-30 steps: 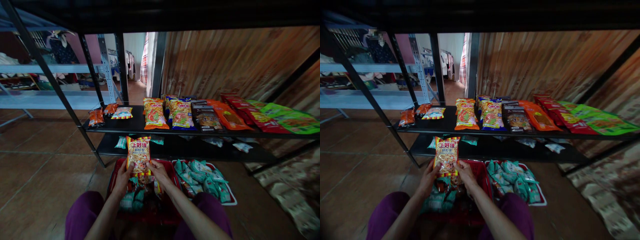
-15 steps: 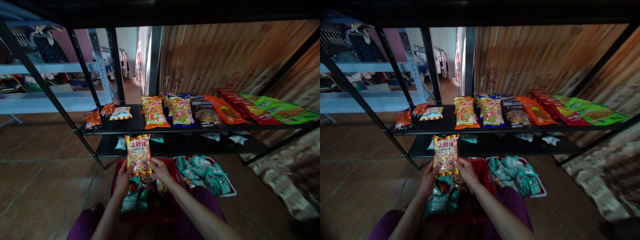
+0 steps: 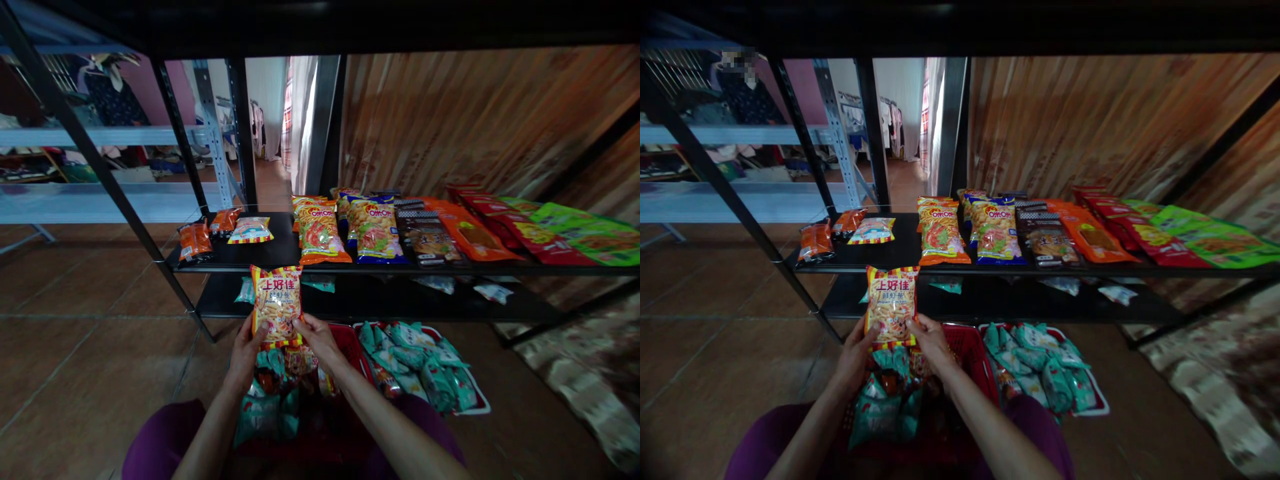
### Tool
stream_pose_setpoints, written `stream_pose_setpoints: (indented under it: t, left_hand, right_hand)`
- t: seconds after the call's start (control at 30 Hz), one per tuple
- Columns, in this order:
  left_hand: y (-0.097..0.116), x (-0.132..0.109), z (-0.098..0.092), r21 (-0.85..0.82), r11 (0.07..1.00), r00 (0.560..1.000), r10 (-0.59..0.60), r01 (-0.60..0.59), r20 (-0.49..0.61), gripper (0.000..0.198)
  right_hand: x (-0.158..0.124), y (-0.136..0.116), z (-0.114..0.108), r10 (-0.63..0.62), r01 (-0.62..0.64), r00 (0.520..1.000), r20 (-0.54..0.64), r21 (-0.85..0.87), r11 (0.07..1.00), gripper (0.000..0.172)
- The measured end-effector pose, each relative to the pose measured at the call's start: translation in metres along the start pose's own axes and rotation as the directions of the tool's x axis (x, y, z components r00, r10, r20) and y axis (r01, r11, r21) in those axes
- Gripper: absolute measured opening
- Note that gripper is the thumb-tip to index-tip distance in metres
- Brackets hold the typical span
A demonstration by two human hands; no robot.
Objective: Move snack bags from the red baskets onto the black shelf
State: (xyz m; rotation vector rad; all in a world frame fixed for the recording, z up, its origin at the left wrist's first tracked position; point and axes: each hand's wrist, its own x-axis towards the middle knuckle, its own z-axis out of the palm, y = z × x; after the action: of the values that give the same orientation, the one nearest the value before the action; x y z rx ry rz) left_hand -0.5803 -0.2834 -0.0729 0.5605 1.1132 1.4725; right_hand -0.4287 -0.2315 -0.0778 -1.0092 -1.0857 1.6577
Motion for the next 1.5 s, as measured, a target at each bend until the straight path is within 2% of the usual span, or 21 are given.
stream_pose_setpoints:
  t: [0.17,0.3,0.5,0.63,0.77,0.9,1.0,1.3,1.5]
  left_hand:
    - [0.002,0.003,0.006,-0.004,1.0,1.0,-0.005,0.005,0.008,0.067]
    - [0.008,-0.003,0.003,0.011,1.0,1.0,0.017,-0.017,0.017,0.064]
    - [0.03,-0.01,-0.001,0.01,0.997,0.989,0.069,-0.071,0.133,0.065]
    - [0.048,0.005,0.005,0.034,0.995,0.991,0.094,-0.098,0.093,0.063]
    - [0.061,0.029,0.014,0.034,0.988,0.986,0.149,-0.152,0.077,0.058]
    - [0.072,0.051,0.023,0.066,0.983,0.979,0.16,-0.17,0.128,0.053]
    - [0.077,0.061,0.027,0.089,0.981,0.977,0.159,-0.173,0.144,0.051]
    - [0.075,0.075,0.028,0.143,0.971,0.977,0.178,-0.193,0.116,0.048]
    - [0.091,0.097,0.038,0.112,0.968,0.955,0.198,-0.227,0.221,0.051]
  right_hand:
    - [0.001,-0.001,-0.002,-0.014,0.014,1.0,-0.024,0.011,1.0,0.048]
    - [0.001,-0.005,0.003,-0.021,0.021,1.0,-0.003,0.014,1.0,0.046]
    - [0.003,-0.011,0.015,-0.102,0.102,0.995,0.012,-0.028,0.994,0.049]
    - [0.012,-0.025,0.024,-0.154,0.154,0.988,-0.023,-0.025,0.988,0.048]
    - [0.028,-0.049,0.027,-0.149,0.147,0.988,-0.029,-0.07,0.987,0.05]
    - [0.043,-0.067,0.025,-0.124,0.113,0.989,-0.075,-0.144,0.983,0.049]
    - [0.049,-0.072,0.024,-0.121,0.1,0.986,-0.112,-0.173,0.98,0.045]
    - [0.053,-0.075,0.025,-0.124,0.102,0.986,-0.111,-0.188,0.977,0.036]
    - [0.073,-0.086,0.02,-0.17,0.14,0.978,-0.12,-0.227,0.964,0.042]
